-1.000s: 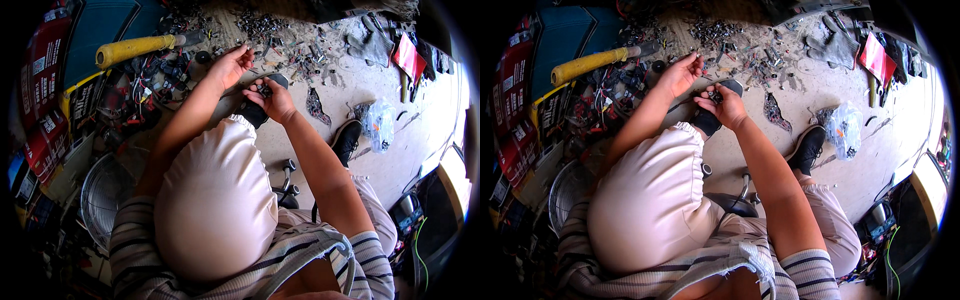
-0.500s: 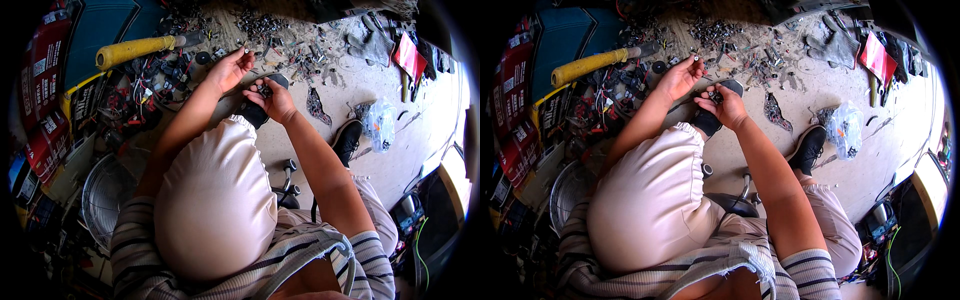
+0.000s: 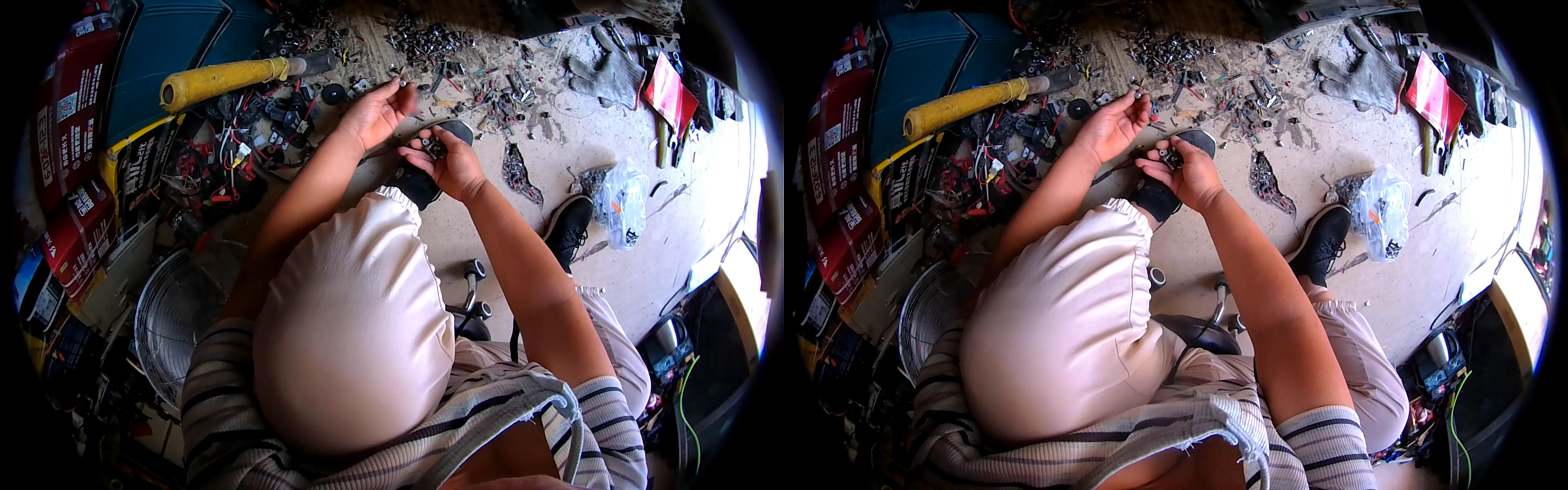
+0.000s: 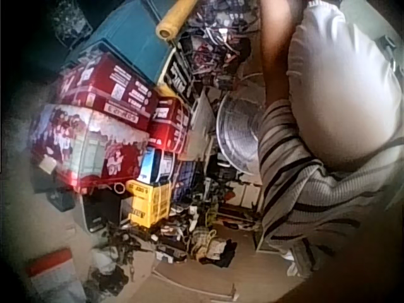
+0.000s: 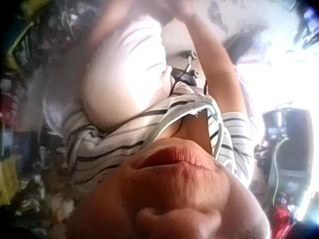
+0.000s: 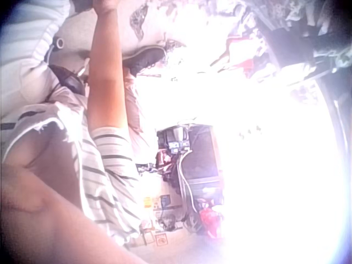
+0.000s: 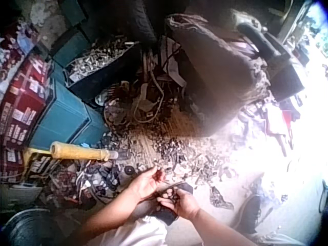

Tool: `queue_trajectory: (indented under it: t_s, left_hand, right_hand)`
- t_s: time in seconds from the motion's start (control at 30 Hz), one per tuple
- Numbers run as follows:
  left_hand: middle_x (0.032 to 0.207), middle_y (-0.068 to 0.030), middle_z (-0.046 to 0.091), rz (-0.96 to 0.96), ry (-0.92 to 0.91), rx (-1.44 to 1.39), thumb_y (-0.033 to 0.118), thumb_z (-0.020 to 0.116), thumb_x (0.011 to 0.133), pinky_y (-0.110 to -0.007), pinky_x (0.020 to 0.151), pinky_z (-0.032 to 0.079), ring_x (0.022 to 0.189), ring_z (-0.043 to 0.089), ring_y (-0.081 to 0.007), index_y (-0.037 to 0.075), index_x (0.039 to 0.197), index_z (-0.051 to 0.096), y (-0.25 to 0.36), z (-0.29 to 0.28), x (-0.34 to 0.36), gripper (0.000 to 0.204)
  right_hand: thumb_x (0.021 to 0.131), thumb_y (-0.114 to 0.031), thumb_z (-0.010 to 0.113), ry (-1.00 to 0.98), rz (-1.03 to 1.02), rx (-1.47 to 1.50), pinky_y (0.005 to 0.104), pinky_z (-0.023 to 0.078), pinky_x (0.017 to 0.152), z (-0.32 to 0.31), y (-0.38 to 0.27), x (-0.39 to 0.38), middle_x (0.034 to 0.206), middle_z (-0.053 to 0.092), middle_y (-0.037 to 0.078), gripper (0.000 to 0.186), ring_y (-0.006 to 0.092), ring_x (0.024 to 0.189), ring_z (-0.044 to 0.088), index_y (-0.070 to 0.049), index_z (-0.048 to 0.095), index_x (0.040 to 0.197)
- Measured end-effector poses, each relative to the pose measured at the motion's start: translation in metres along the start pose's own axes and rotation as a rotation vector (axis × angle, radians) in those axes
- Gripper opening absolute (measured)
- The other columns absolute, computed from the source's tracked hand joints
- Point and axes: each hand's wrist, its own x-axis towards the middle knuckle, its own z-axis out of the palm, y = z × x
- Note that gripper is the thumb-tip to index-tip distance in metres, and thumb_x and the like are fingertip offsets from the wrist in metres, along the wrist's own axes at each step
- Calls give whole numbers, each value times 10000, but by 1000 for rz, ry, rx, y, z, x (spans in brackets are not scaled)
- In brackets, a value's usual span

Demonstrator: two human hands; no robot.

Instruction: The person manipulates small metal components and screws by hand while sitting in a workshop, picking items up from the floor and holding them for assembly.

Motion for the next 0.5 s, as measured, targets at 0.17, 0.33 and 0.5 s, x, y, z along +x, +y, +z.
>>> queue_trajectory:
  t_s: [0.17, 0.33, 0.5]
  left_hand:
    - [937, -79, 624, -15, -15, 67, 152, 555, 904, -254, 754, 501, 888, 601, -149, 23, 982, 585, 0, 1, -6, 154]
    - [812, -16, 619, -130, -275, 831, 173, 574, 894, -196, 588, 452, 681, 563, -72, 19, 975, 614, -3, 36, -32, 178]
    - [761, 4, 608, -98, -304, 1240, 161, 608, 866, -176, 556, 419, 621, 514, -34, 14, 932, 640, -6, 44, -28, 165]
  right_hand:
    - [970, -236, 343, -1, 8, -8, 391, 557, 793, 0, 0, 0, 898, 583, 197, 297, 403, 909, 614, 21, 486, 930]
    - [974, -230, 318, 6, 5, -19, 374, 553, 806, 3, -1, -2, 945, 582, 188, 321, 380, 931, 611, 38, 487, 1024]
    - [968, -233, 328, -58, -11, -82, 349, 547, 826, 0, 1, 0, 934, 593, 158, 326, 350, 934, 616, 25, 473, 1105]
